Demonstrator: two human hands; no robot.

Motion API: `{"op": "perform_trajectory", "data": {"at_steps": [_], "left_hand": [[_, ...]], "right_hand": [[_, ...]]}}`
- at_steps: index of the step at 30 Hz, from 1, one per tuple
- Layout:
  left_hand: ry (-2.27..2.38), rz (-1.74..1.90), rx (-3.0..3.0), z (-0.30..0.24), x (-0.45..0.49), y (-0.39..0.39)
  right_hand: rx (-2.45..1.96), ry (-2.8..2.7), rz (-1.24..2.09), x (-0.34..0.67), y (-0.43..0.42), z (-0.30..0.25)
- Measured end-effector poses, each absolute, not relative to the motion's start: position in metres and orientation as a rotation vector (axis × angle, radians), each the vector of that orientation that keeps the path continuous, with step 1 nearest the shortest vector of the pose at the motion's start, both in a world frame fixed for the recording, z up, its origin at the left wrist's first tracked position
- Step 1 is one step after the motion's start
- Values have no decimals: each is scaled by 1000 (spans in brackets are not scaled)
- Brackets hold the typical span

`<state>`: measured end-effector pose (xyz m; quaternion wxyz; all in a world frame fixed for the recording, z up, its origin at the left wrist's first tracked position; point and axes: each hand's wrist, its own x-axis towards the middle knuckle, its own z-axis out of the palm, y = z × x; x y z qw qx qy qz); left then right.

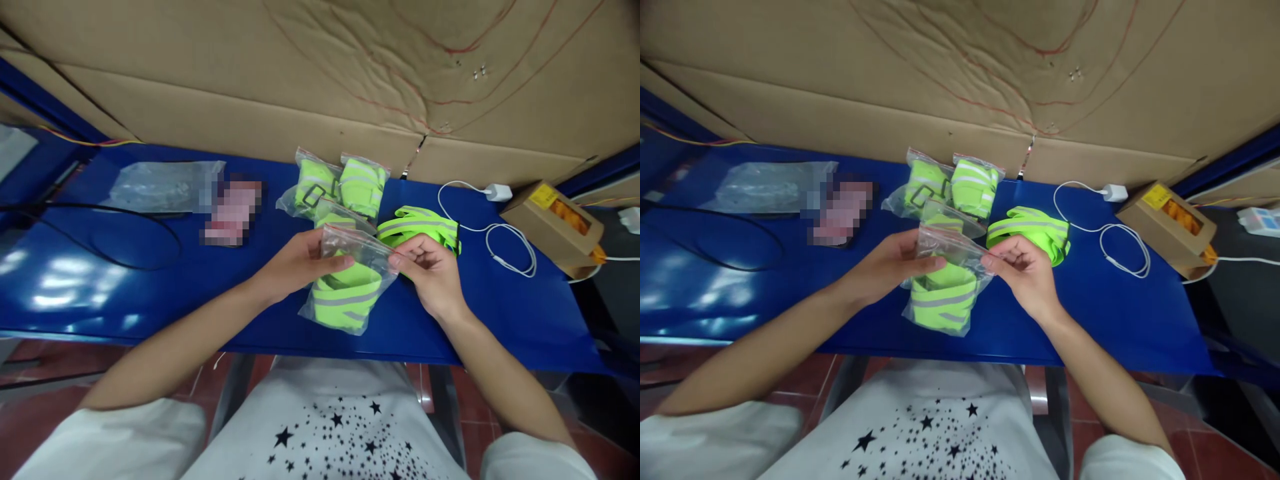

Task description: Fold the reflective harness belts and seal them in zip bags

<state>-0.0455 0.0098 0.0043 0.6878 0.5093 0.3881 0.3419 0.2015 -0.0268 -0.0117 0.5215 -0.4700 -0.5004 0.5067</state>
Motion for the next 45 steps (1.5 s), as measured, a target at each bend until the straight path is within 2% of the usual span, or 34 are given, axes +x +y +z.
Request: {"op": "perform_trajectory", "data": {"at_steps": [6,23,45], "left_hand": [[898,785,1241,-1,-50,14],[963,967,1312,-9,-39,6],[873,871,1610,-5,-40,-1]], "right_hand": [[-1139,-1221,1398,210,-25,-5],[-1243,-1372,1101,217,-23,-12],[-1218,-1703,914,206,-28,-13]]}}
